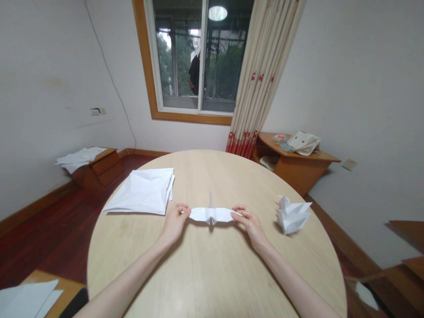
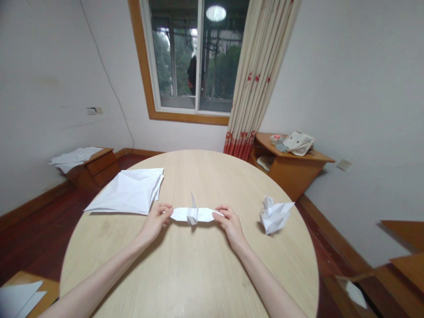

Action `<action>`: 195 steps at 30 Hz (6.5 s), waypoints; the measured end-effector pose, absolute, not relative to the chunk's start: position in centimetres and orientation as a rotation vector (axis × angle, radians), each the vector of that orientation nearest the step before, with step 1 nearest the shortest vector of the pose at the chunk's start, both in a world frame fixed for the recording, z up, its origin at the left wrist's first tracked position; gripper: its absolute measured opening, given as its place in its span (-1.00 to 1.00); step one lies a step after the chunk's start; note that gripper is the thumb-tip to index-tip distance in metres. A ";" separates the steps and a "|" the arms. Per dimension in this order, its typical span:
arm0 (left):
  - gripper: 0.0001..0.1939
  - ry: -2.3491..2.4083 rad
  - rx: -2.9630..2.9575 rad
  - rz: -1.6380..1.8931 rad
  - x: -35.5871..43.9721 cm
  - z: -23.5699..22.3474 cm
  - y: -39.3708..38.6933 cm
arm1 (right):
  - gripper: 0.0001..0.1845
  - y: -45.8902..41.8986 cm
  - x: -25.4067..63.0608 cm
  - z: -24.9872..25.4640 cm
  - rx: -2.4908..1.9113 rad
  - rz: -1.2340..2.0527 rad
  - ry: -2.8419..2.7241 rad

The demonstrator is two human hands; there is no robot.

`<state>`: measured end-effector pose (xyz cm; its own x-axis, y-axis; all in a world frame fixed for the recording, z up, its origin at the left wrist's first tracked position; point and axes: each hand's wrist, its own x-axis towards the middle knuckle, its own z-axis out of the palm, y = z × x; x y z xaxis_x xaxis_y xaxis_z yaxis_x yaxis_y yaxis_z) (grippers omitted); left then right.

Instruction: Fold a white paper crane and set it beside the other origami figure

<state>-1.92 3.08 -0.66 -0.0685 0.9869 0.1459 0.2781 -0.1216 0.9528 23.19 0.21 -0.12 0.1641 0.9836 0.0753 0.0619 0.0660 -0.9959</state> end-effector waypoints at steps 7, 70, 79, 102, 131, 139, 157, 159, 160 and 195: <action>-0.74 1.481 1.590 1.154 -2.1 -0.6 2.9 | -0.74 0.7 23.9 -0.8 -1.341 0.969 -1.197; -0.87 1.423 2.323 1.166 0.9 -0.2 -1.3 | -0.80 -2.1 21.6 0.8 -1.123 0.587 -1.755; -0.60 1.235 2.218 1.256 0.7 -0.9 -1.0 | -0.82 -2.5 21.2 0.9 -1.159 0.520 -1.885; -0.70 0.876 2.222 1.481 0.2 -0.2 -0.5 | -0.74 -2.7 21.0 1.0 -1.177 0.446 -1.924; -0.77 0.888 2.208 1.434 0.4 -0.2 -0.7 | -0.75 -2.9 20.5 1.2 -1.162 0.468 -1.923; -0.75 0.927 2.173 1.456 0.3 -0.1 -0.6 | -0.76 -2.9 20.5 1.3 -1.166 0.467 -1.910; -0.84 1.008 2.250 1.462 0.2 -0.3 -0.8 | -0.77 -2.8 20.6 1.0 -1.162 0.478 -1.938; -0.86 1.000 2.236 1.477 0.3 -0.3 -0.9 | -0.79 -2.8 20.6 0.9 -1.156 0.468 -1.944; -0.88 0.997 2.227 1.486 0.3 -0.2 -0.9 | -0.79 -2.8 20.6 0.9 -1.154 0.463 -1.946; -0.81 1.117 2.206 1.231 0.1 0.5 -0.8 | -0.84 -3.4 20.6 1.1 -1.010 0.207 -2.106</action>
<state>0.15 -0.82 0.45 0.3012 0.7879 0.5371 0.4579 -0.6136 0.6433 20.56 -3.39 1.13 -0.3841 0.7202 0.5778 0.5941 0.6718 -0.4424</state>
